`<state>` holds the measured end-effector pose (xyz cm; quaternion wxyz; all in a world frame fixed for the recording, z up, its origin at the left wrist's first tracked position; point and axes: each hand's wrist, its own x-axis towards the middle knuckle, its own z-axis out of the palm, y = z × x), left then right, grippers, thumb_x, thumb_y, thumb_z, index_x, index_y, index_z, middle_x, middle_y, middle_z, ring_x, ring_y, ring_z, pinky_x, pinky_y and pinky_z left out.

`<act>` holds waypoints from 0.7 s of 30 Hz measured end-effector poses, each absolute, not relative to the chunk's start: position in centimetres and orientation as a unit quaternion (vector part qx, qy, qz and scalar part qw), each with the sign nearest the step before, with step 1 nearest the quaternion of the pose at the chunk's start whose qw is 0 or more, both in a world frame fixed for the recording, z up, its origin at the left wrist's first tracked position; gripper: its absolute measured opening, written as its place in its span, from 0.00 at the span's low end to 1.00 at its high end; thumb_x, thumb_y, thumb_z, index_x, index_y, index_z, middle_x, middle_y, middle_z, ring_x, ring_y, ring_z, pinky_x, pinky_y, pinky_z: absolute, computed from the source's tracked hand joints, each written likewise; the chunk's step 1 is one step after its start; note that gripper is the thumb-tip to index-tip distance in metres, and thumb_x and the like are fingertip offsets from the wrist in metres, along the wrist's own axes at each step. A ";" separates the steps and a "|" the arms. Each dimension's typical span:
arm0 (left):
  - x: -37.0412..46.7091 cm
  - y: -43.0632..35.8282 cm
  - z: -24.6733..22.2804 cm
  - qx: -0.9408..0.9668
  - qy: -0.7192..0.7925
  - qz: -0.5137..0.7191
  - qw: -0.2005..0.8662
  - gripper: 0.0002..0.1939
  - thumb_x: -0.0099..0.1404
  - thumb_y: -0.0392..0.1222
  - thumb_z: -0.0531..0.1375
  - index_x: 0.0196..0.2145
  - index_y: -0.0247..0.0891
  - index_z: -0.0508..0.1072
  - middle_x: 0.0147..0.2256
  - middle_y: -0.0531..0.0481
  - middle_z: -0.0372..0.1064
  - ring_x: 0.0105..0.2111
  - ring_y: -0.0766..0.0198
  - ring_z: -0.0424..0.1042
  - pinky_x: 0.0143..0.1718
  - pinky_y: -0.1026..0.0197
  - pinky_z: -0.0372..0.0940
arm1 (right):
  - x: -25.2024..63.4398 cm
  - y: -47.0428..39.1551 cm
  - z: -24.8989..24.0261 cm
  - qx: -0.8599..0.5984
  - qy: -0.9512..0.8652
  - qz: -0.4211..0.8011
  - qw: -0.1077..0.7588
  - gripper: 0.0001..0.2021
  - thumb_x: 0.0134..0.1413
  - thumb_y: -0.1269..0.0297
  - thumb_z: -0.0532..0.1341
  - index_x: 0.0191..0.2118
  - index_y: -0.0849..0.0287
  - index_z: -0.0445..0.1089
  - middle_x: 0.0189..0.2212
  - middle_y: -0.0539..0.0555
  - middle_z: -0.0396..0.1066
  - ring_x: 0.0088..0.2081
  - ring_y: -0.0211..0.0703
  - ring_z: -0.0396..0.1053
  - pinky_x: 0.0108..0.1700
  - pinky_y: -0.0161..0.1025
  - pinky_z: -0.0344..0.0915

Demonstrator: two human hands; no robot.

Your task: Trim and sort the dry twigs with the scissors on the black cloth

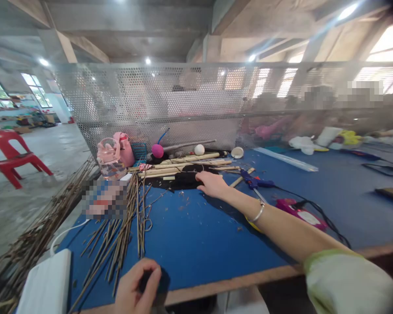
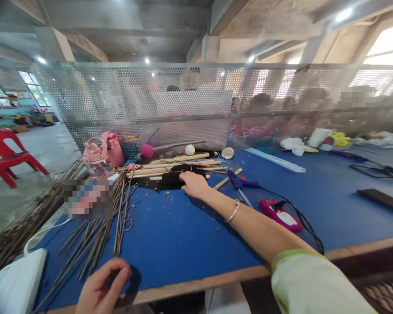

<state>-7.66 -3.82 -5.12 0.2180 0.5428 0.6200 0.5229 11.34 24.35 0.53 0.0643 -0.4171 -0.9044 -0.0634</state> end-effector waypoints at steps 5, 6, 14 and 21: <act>-7.4 -3.9 -5.5 0.601 0.629 0.468 0.157 0.13 0.60 0.49 0.56 0.27 0.37 0.72 0.25 0.49 0.70 0.25 0.65 0.69 0.27 0.68 0.65 | 10.1 24.7 0.1 -0.415 -0.903 -0.076 0.084 0.21 0.51 0.61 0.60 0.52 0.53 0.65 0.54 0.60 0.57 0.54 0.53 0.54 0.49 0.45 0.56; -7.4 -4.0 -5.7 0.604 0.632 0.461 0.154 0.13 0.60 0.49 0.56 0.28 0.37 0.72 0.25 0.48 0.71 0.25 0.64 0.69 0.26 0.68 0.64 | 9.8 24.8 0.1 -0.414 -0.903 -0.075 0.084 0.19 0.50 0.61 0.61 0.50 0.54 0.67 0.54 0.60 0.57 0.54 0.55 0.53 0.50 0.47 0.55; -7.2 -3.9 -5.6 0.595 0.651 0.443 0.161 0.15 0.62 0.50 0.54 0.30 0.36 0.72 0.25 0.49 0.70 0.25 0.65 0.68 0.26 0.66 0.63 | 9.9 20.7 -0.1 -0.386 -0.916 -0.030 0.104 0.11 0.59 0.62 0.52 0.40 0.55 0.71 0.46 0.56 0.67 0.50 0.47 0.60 0.49 0.42 0.56; -6.0 -2.3 -5.4 0.559 0.655 0.481 0.163 0.16 0.59 0.53 0.57 0.34 0.36 0.72 0.27 0.49 0.72 0.27 0.63 0.71 0.30 0.64 0.66 | 11.4 22.9 -0.9 -0.491 -0.867 0.032 0.082 0.12 0.58 0.60 0.56 0.44 0.60 0.68 0.41 0.55 0.70 0.42 0.43 0.68 0.42 0.42 0.65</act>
